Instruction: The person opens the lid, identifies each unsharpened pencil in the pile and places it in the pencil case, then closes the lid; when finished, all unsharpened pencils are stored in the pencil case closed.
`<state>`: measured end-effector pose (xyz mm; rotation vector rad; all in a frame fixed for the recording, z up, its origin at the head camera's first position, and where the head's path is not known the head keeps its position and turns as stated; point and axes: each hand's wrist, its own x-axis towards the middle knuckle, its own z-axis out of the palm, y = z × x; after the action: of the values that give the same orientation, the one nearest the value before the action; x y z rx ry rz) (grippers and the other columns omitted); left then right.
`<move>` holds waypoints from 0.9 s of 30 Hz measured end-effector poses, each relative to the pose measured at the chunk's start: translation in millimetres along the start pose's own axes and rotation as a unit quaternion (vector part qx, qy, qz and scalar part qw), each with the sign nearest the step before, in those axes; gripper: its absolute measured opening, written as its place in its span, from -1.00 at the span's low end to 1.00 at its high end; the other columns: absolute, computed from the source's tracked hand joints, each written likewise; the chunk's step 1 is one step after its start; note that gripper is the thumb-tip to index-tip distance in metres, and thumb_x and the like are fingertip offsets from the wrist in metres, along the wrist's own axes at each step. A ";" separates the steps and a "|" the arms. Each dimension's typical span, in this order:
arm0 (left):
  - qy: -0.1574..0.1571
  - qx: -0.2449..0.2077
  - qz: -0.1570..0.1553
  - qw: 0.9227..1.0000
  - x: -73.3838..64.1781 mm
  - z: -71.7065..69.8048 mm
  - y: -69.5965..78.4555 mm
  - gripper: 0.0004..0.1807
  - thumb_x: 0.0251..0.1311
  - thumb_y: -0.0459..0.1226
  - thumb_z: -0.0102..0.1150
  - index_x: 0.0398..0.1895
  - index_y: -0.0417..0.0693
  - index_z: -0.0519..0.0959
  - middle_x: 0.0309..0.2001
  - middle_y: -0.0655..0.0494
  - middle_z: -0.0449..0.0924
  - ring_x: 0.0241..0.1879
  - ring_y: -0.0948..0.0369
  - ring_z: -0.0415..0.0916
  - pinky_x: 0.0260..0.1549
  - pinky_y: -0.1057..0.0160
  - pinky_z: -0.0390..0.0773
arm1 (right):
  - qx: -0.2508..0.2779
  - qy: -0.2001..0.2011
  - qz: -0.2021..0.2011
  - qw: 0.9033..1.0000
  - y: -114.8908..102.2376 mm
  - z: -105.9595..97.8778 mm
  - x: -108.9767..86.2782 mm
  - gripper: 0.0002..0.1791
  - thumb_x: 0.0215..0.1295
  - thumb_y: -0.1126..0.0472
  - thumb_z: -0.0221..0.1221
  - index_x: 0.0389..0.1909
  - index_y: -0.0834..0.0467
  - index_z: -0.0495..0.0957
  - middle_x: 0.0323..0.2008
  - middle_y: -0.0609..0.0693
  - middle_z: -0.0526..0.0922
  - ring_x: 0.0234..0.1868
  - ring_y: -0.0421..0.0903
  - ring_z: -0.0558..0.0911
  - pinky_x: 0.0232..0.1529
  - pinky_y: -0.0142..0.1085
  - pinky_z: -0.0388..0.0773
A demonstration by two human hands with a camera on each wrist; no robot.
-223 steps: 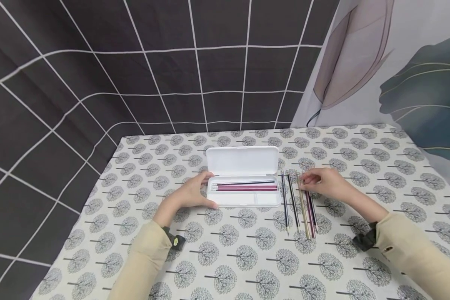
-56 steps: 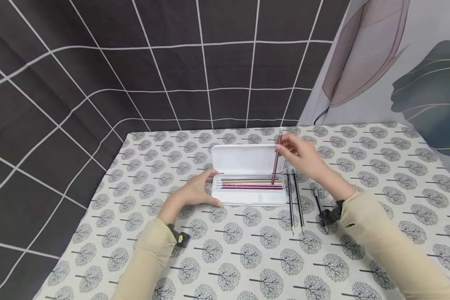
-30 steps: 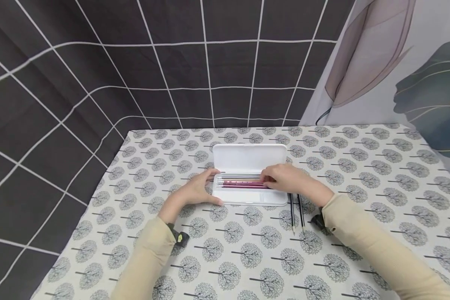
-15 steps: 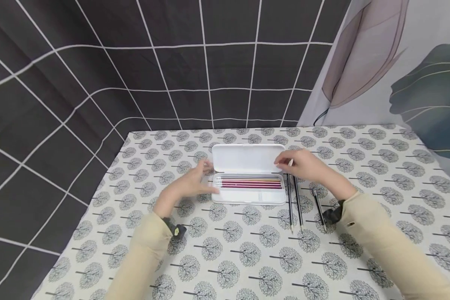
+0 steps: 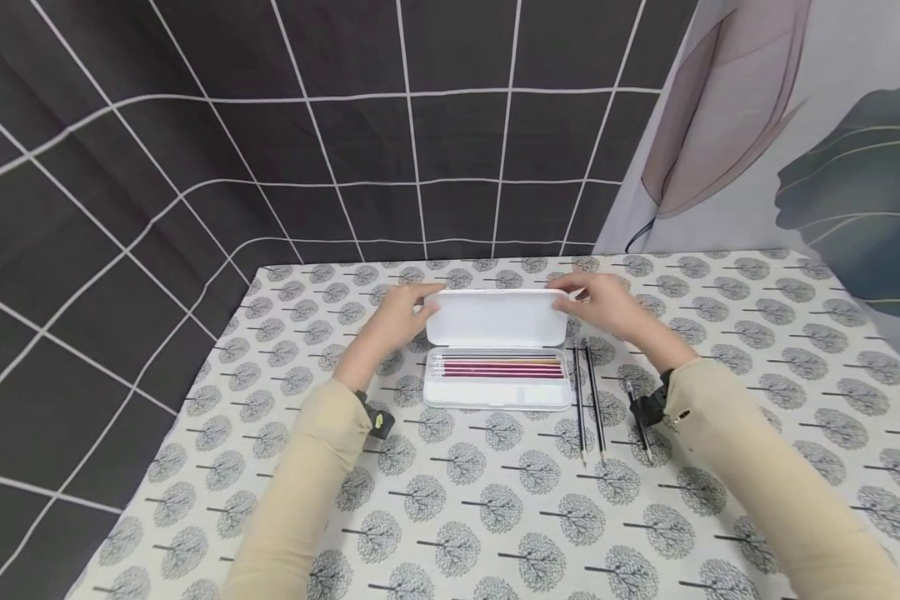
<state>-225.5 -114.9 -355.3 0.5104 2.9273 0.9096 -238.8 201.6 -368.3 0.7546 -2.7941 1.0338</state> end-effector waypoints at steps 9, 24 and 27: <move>0.053 0.042 0.031 0.997 -15.6 1.4 1.8 -0.65 0.17 -0.36 0.17 0.05 0.03 0.58 0.01 -0.09 0.57 -0.80 0.30 0.26 -0.80 0.44 0.39 | -0.109 0.046 -0.094 0.988 -16.4 6.7 -16.8 -0.87 0.15 0.34 0.24 -0.27 0.22 0.57 -0.36 0.09 0.69 -0.35 -0.01 0.65 -0.32 -0.17 0.64; -0.094 0.066 0.075 0.990 -78.7 15.9 4.4 -0.58 0.16 -0.34 0.17 0.13 -0.06 0.49 0.21 0.06 0.40 0.22 0.12 0.36 0.21 0.20 0.32 | -0.155 -0.009 -0.216 0.964 -27.4 22.0 -86.8 -0.70 -0.05 0.22 0.37 -0.22 0.18 0.66 -0.19 0.05 0.70 -0.21 -0.02 0.67 -0.19 -0.19 0.65; -0.122 0.076 0.067 0.987 -88.6 19.9 3.7 -0.58 0.17 -0.29 0.17 0.14 -0.07 0.49 0.25 0.07 0.35 0.27 0.13 0.30 0.27 0.14 0.23 | -0.169 -0.041 -0.211 0.962 -28.1 26.1 -94.2 -0.69 0.01 0.17 0.34 -0.18 0.16 0.66 -0.12 0.03 0.68 -0.14 -0.01 0.65 -0.09 -0.14 0.62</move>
<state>-138.1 -129.4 -375.4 0.7752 2.7756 0.5869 -140.3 206.7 -393.1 1.2818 -2.5905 0.4491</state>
